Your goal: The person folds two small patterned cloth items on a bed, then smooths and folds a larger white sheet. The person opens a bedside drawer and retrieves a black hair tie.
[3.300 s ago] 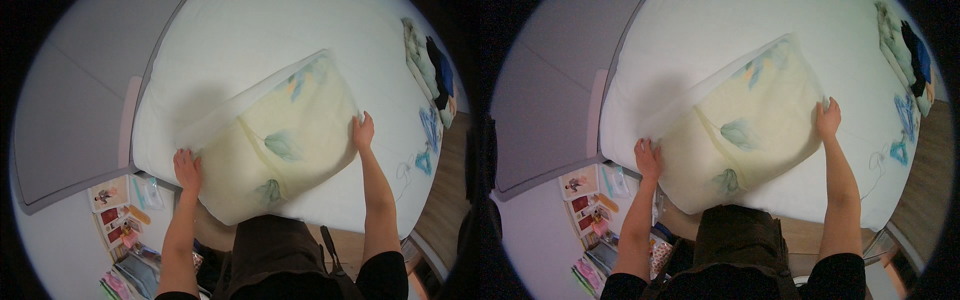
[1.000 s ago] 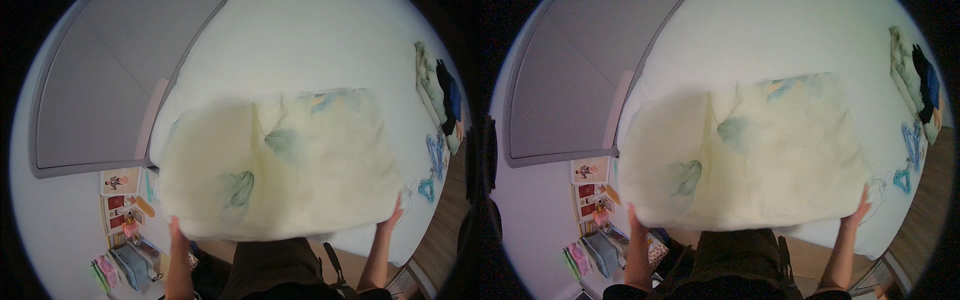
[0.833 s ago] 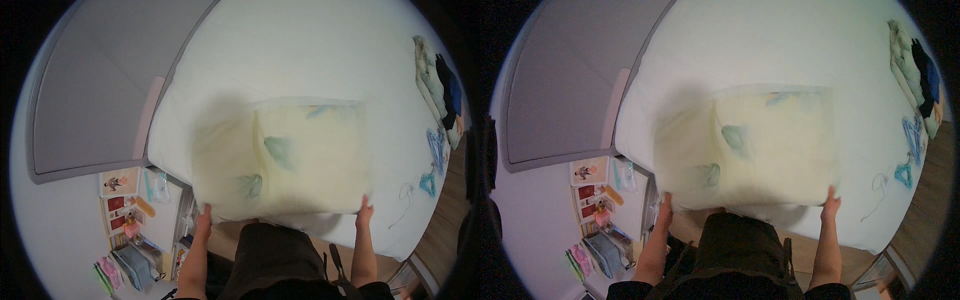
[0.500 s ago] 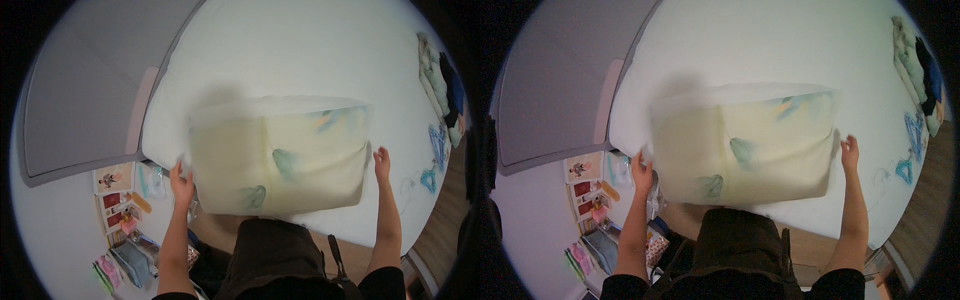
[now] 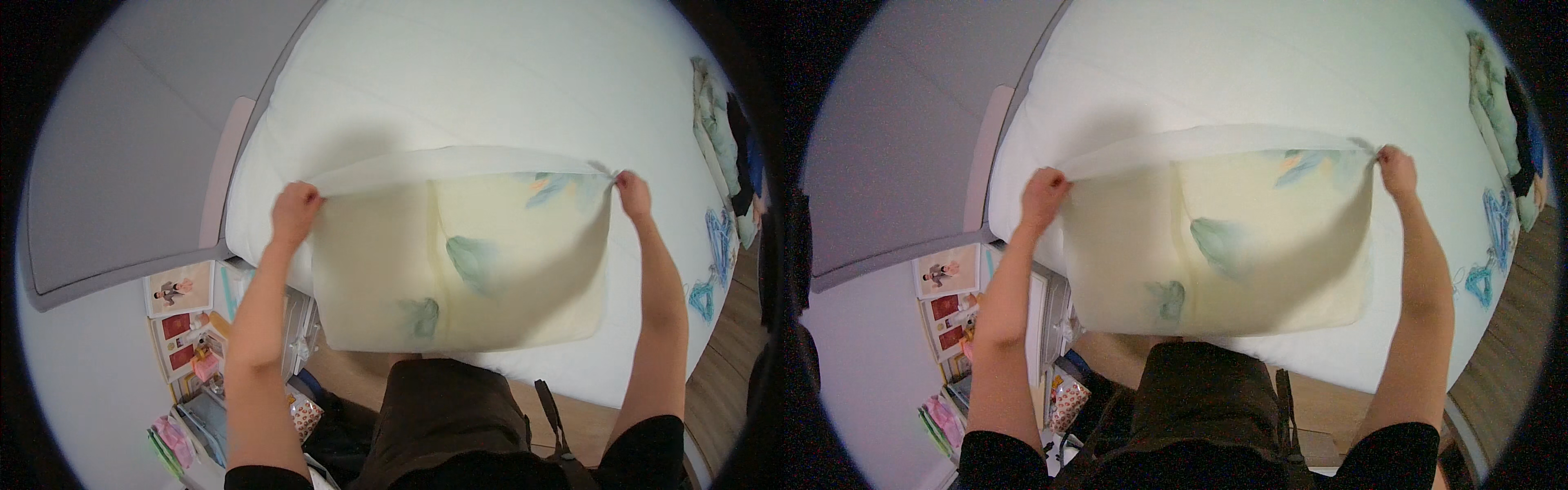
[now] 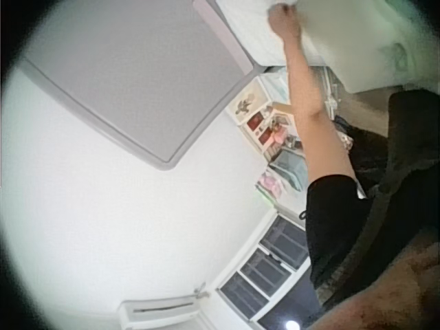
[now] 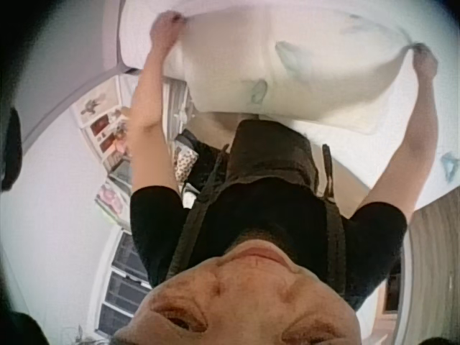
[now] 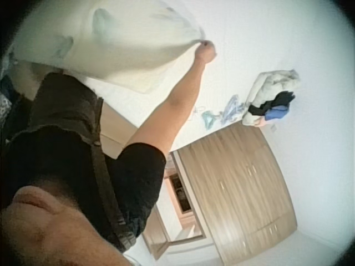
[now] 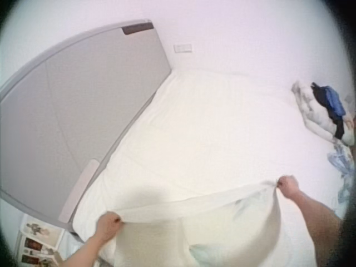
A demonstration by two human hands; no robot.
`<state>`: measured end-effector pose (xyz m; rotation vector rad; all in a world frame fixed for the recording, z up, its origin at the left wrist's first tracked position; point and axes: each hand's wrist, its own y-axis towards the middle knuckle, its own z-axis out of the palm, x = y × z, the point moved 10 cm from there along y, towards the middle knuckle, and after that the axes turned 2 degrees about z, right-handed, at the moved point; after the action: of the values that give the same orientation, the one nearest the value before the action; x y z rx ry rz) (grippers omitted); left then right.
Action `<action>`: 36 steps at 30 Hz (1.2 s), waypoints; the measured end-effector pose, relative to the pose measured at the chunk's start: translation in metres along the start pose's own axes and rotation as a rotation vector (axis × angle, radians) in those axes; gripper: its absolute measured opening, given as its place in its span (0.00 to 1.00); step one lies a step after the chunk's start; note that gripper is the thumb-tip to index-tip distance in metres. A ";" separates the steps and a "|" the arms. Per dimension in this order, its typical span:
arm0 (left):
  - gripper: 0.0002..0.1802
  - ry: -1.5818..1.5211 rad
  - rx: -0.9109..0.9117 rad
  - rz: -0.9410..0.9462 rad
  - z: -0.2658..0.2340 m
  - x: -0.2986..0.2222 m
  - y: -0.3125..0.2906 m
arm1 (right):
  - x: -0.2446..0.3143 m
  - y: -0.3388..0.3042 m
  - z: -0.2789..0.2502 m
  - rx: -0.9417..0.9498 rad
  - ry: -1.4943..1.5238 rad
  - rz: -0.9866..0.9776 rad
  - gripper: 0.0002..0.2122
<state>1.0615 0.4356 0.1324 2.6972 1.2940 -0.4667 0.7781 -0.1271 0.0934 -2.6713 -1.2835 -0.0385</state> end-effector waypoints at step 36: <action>0.38 -0.237 -0.164 -0.648 0.053 0.012 -0.276 | -0.028 -0.301 0.022 -0.272 0.073 0.508 0.33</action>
<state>0.8418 0.6058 0.0866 1.9697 2.0046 -0.6735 0.5255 0.0392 0.1136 -3.1109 -0.5820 -0.2549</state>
